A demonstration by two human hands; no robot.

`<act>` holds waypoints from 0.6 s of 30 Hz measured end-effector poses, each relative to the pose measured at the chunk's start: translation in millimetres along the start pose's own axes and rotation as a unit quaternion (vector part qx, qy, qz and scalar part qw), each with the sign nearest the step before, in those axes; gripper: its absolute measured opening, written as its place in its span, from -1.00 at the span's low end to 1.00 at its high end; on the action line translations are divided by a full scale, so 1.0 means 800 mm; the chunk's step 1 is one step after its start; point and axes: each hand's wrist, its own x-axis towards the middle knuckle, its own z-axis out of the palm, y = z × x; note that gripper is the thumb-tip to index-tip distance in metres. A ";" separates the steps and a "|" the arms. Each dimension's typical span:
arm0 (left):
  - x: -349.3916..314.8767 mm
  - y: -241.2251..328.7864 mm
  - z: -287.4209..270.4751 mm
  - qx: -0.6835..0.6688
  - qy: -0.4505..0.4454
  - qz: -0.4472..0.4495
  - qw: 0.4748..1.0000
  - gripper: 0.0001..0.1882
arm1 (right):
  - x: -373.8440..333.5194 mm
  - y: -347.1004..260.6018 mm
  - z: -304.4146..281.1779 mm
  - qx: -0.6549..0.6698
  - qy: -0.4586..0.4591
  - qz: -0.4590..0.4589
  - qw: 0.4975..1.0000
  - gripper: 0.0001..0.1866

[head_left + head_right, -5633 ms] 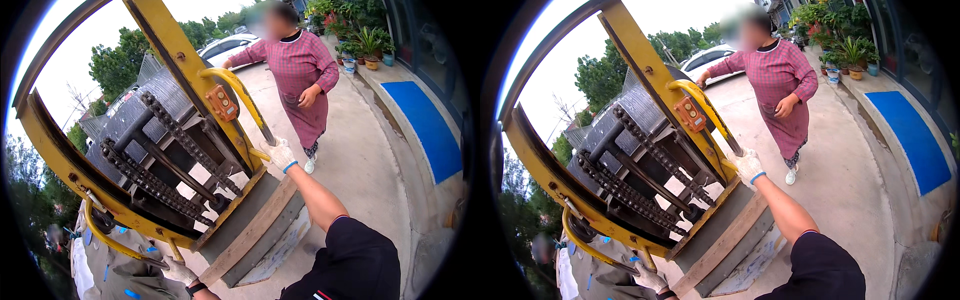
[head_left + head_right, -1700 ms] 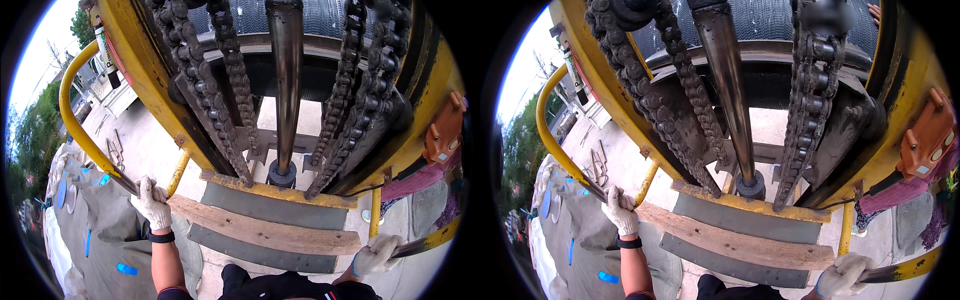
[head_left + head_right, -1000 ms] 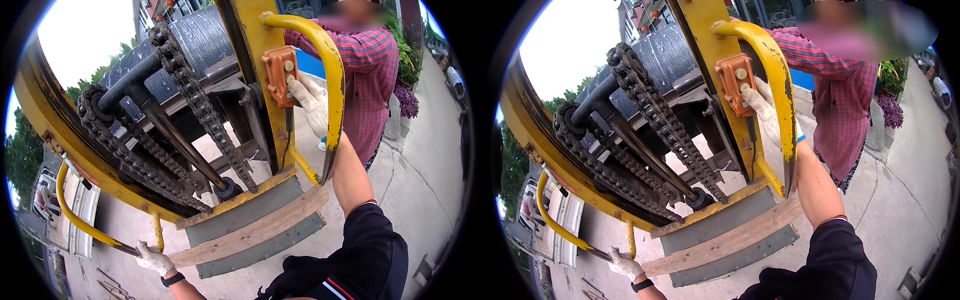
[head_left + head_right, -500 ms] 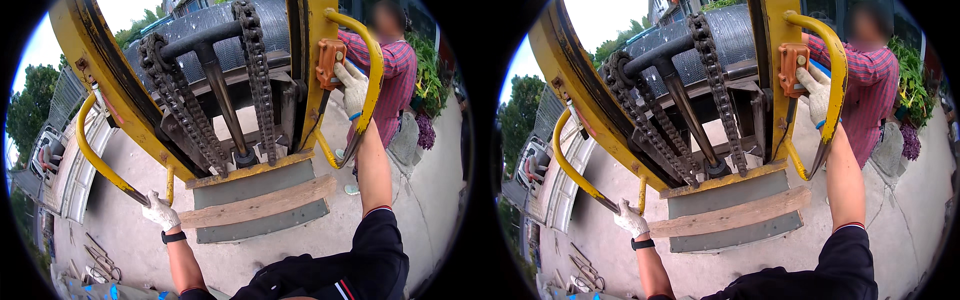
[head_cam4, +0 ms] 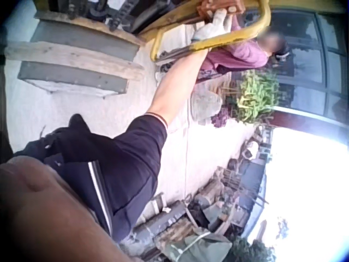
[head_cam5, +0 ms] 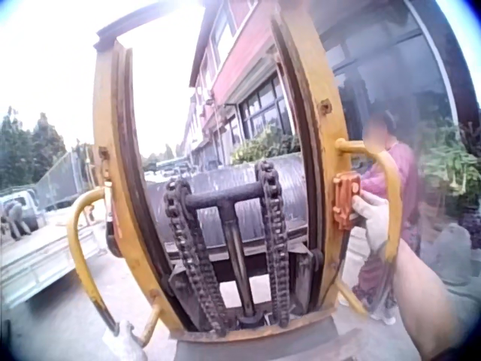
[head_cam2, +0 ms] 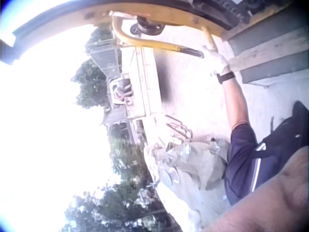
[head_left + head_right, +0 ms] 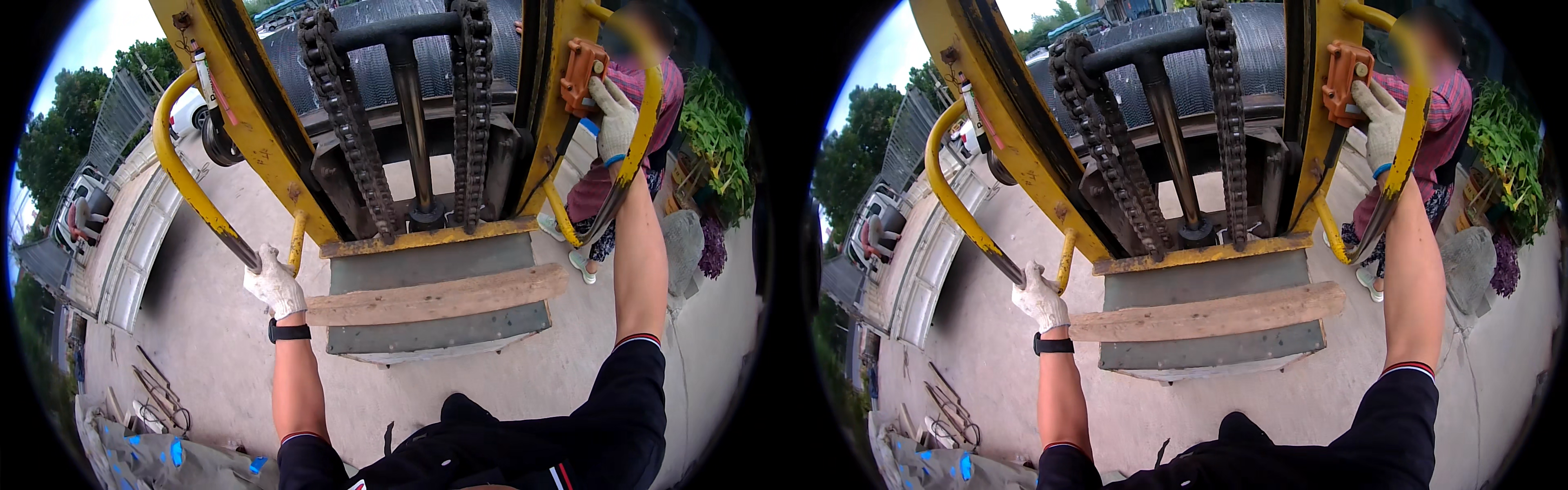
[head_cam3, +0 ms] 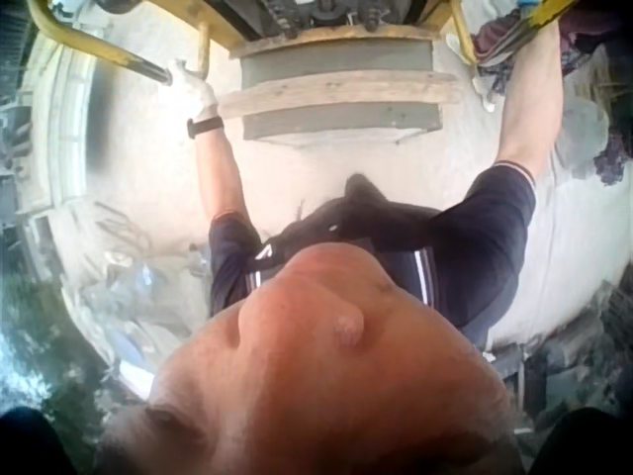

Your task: The person operates a yellow manual pallet jack to transport a large black cylindrical object across a paved outdoor area. They lift the object from the ground, maneuver it past a parked white car, and place it onto the bed of a white pickup truck. A second person assists by guiding the object onto the truck bed.

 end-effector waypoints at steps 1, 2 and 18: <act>-0.001 -0.003 -0.001 -0.006 0.003 0.006 1.000 -0.86 | 0.000 0.001 -0.001 -0.004 -0.004 -0.003 1.000 -0.47; -0.001 -0.004 -0.001 -0.006 0.001 0.007 1.000 -0.86 | 0.000 0.006 -0.003 -0.010 -0.003 -0.007 1.000 -0.47; 0.011 -0.021 -0.004 -0.007 0.010 0.021 1.000 -0.89 | -0.033 -0.044 0.022 -0.002 -0.024 -0.001 1.000 -0.53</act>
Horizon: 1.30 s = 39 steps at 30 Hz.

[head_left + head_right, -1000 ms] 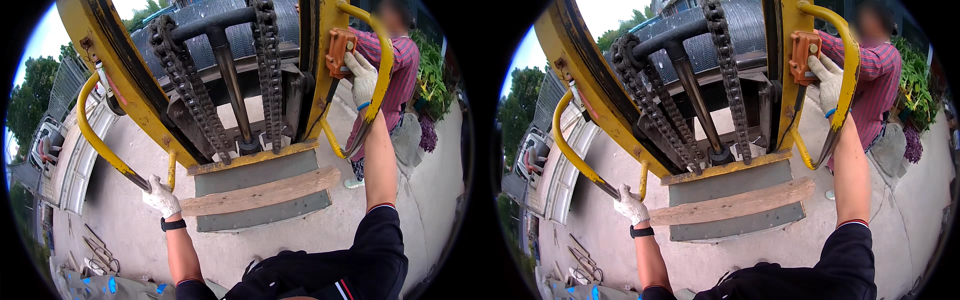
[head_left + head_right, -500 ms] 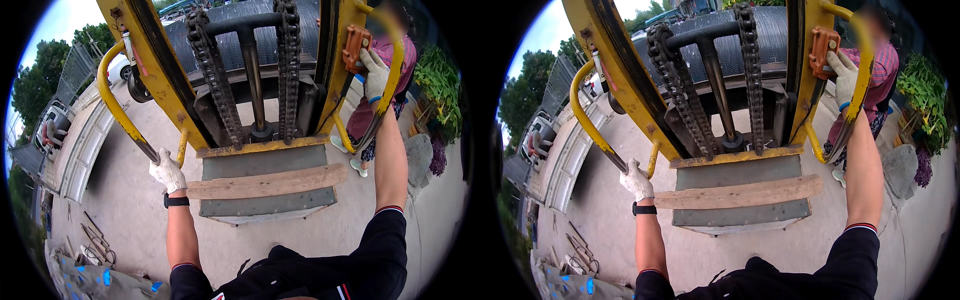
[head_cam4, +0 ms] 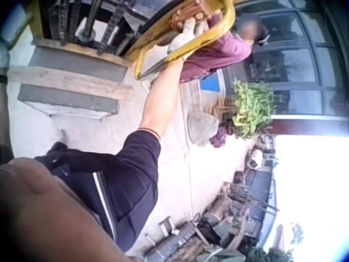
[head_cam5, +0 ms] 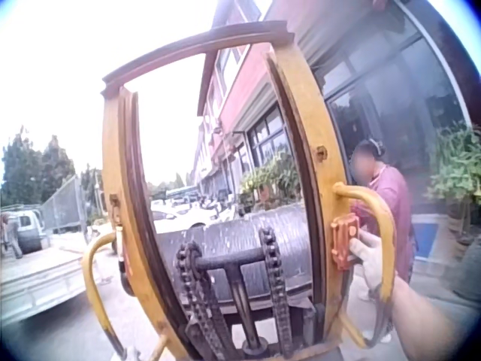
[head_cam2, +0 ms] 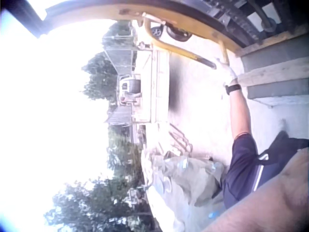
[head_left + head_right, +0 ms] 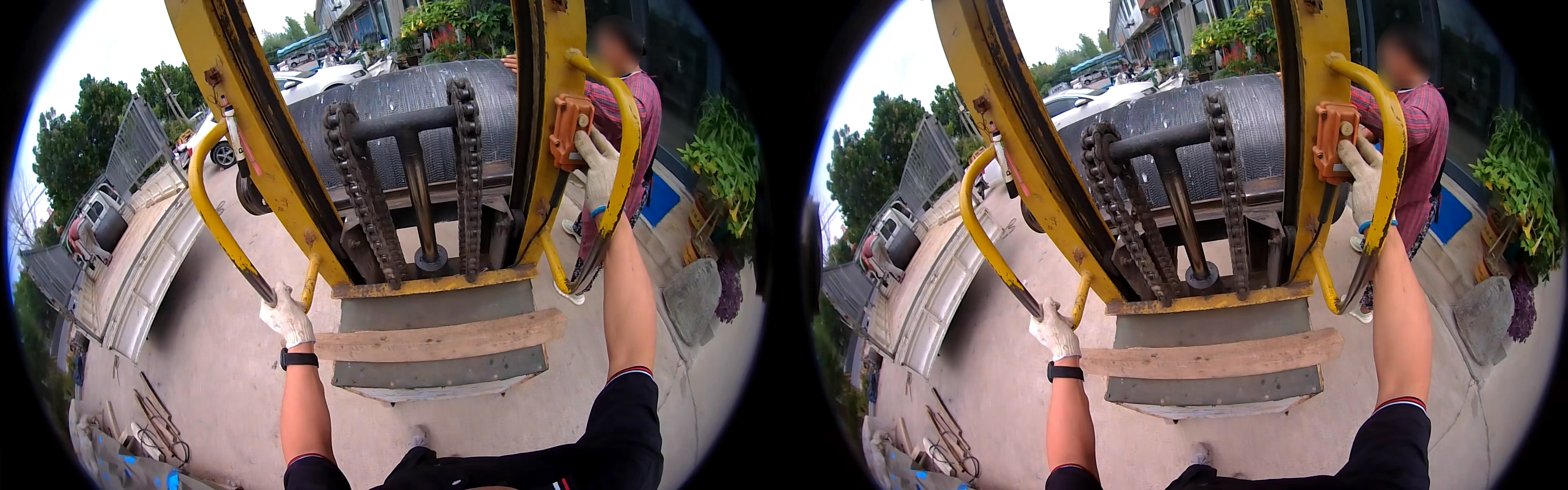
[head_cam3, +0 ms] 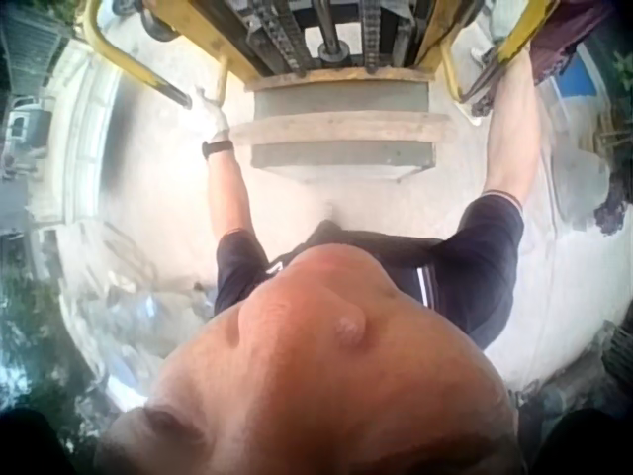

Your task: The person operates a yellow manual pallet jack to transport a large black cylindrical object across a paved outdoor area. They lift the object from the ground, maneuver it past a parked white car, and place it onto the bed of a white pickup truck. A second person assists by guiding the object onto the truck bed.

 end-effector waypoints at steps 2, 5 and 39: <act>-0.001 0.003 -0.002 0.001 -0.001 -0.002 1.000 -0.88 | -0.001 0.002 0.004 -0.003 0.006 0.001 1.000 -0.53; 0.001 0.002 -0.005 0.011 -0.018 -0.005 1.000 -0.87 | -0.005 0.007 0.005 -0.006 0.010 -0.002 1.000 -0.53; 0.009 0.002 0.006 -0.008 -0.025 -0.028 0.999 -0.84 | 0.009 0.003 -0.001 -0.022 -0.030 -0.018 0.999 -0.48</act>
